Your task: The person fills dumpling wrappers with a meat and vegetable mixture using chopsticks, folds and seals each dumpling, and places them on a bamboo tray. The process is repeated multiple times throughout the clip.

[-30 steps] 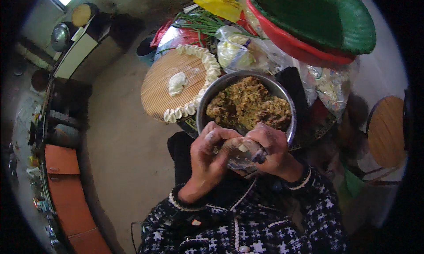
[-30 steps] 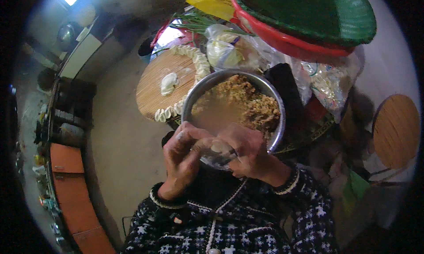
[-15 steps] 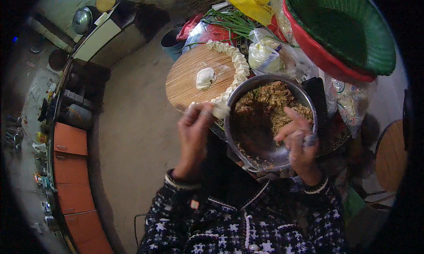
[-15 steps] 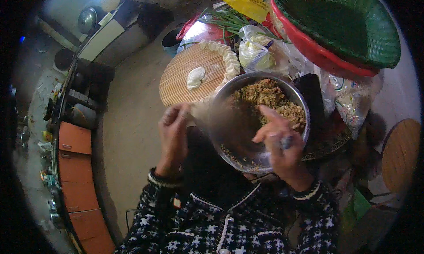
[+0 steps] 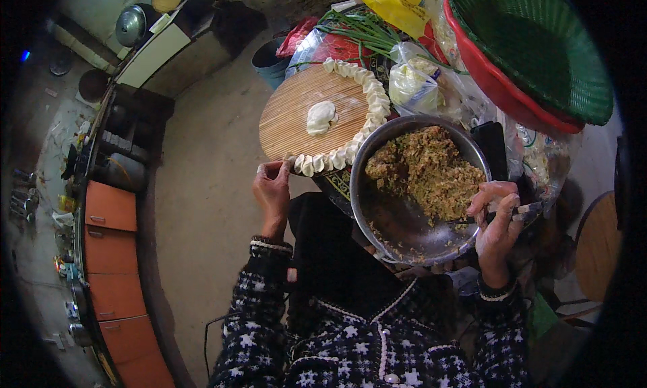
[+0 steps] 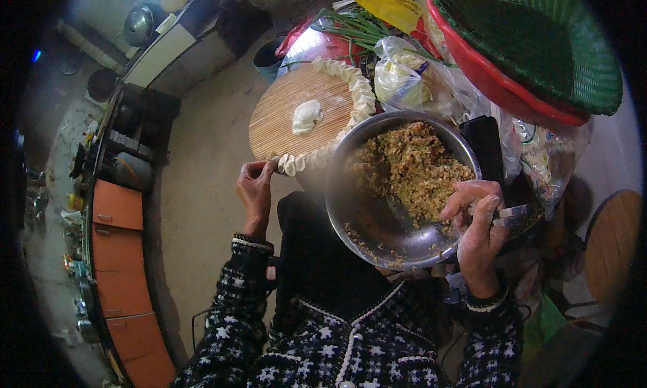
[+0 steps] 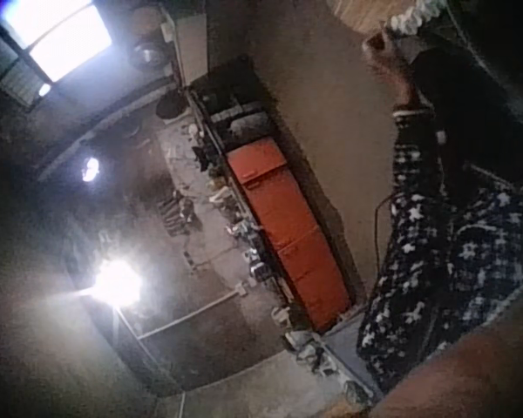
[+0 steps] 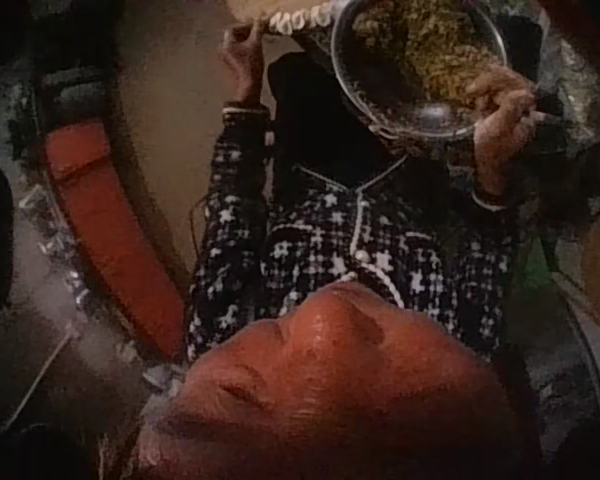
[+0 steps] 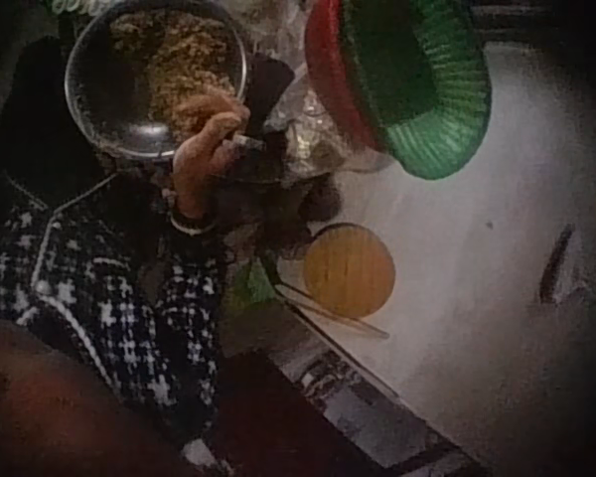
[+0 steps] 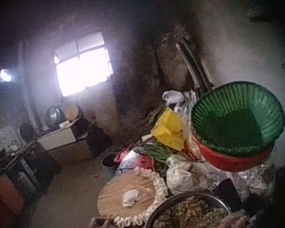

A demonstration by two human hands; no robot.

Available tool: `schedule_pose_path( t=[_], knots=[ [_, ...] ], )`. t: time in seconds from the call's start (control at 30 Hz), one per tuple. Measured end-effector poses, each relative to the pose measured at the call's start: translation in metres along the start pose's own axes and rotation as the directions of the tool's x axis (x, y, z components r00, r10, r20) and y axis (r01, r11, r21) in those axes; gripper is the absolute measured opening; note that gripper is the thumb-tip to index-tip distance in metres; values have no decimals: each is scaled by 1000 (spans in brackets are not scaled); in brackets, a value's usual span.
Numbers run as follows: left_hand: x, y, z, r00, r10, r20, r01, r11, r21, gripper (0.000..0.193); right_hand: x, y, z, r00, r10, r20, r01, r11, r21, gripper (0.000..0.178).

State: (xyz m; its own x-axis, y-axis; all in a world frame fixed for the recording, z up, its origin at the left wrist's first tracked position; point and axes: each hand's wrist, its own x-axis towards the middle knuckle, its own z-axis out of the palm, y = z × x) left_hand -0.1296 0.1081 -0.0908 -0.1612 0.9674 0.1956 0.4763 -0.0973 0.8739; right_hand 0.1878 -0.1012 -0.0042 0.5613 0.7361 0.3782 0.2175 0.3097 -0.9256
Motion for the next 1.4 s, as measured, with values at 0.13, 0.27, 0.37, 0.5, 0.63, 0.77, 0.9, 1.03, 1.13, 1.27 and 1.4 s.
schedule_pose_path(
  t=[0.13,0.27,0.37,0.5,0.63,0.77,0.9,1.03,1.13,1.27,1.4],
  knots=[
    [-6,0,2,995,98,2,-98,994,38,24,0,1,-2,1000,20,11,-19,1000,-22,48],
    [-4,-8,1,997,76,-14,-77,996,-42,30,-1,0,-6,999,52,9,-52,999,-9,50],
    [1,-11,0,1000,-8,19,10,988,-154,30,4,1,-9,1000,-19,0,19,1000,13,51],
    [3,-8,0,998,38,57,-32,994,-104,28,11,4,-15,997,-80,-13,80,997,22,50],
    [2,-3,1,982,185,46,-188,979,73,26,10,3,-19,997,-72,-8,72,997,38,51],
    [-3,-3,5,846,527,77,-520,784,339,26,7,3,-19,999,-43,-10,43,999,6,50],
    [-6,-8,9,911,412,3,-409,903,128,26,7,5,-19,999,-53,-12,53,998,14,50],
    [-6,-9,5,953,302,-17,-301,953,42,24,11,4,-22,996,-86,-9,87,996,30,51],
    [-4,-4,3,966,252,-48,-250,967,46,21,15,3,-24,989,-149,8,149,987,-66,52],
    [14,10,8,944,329,-27,-324,940,107,22,18,-1,-30,981,-148,126,164,978,-129,55],
    [55,20,37,909,352,222,-391,905,165,23,17,-7,-35,941,-138,308,211,952,-219,47]
  ],
)
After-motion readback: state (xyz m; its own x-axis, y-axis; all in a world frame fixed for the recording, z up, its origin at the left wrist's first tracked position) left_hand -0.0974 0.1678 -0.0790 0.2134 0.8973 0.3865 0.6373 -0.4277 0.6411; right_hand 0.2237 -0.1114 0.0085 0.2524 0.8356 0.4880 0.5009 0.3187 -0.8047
